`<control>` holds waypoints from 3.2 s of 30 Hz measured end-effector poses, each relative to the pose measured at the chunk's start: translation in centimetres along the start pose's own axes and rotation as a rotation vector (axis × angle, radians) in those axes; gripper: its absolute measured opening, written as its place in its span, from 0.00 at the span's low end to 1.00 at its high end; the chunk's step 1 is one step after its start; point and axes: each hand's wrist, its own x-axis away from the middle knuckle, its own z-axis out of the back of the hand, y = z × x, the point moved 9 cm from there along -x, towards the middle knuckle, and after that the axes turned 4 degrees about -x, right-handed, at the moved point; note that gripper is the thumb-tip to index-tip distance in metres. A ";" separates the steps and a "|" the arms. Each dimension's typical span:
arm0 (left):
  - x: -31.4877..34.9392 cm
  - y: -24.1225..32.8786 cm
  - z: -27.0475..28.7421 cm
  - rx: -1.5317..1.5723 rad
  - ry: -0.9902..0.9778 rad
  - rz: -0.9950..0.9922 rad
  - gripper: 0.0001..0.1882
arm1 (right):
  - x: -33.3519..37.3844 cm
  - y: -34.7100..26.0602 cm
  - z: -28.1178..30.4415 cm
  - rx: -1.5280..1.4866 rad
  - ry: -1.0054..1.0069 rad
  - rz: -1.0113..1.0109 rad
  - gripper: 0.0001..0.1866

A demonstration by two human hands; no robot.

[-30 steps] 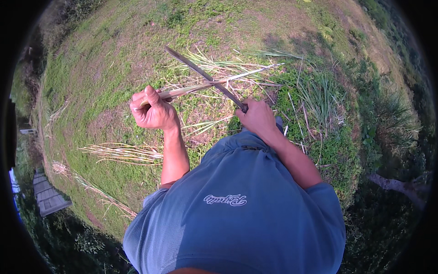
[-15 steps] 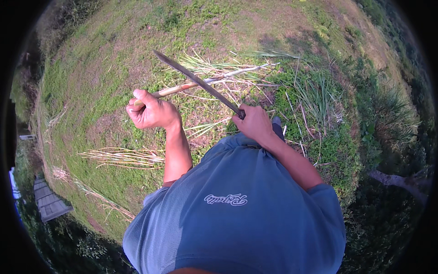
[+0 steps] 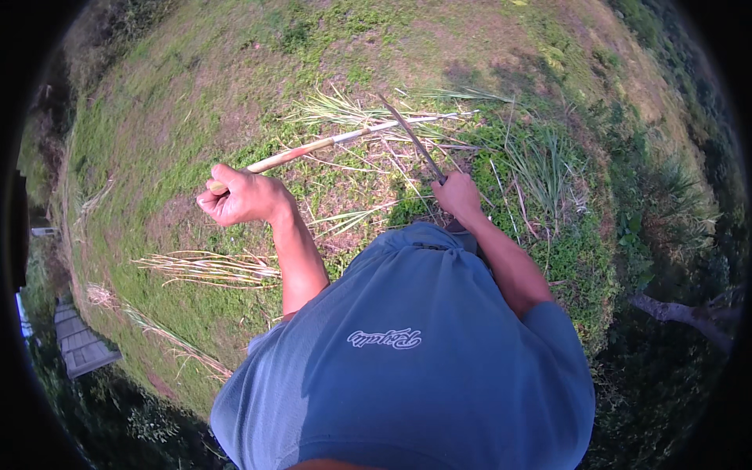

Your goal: The person uses a machete to strip the outer layers and cut long bamboo poles into smaller sections. The person holds the bamboo with one hand and uses the machete with the other to peel and chop the material, leaving processed pieces on the ground.

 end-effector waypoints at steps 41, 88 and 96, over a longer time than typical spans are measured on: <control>0.8 -1.3 -0.7 0.352 -0.084 0.385 0.21 | 1.1 -5.6 -1.7 -0.073 -0.086 0.149 0.19; 0.1 -2.1 0.1 0.486 -0.079 0.600 0.23 | 3.8 -6.6 -0.7 0.038 -0.188 0.206 0.18; 0.8 -3.4 0.8 0.389 0.036 0.750 0.24 | 5.9 -10.2 -0.4 -0.003 -0.135 0.314 0.16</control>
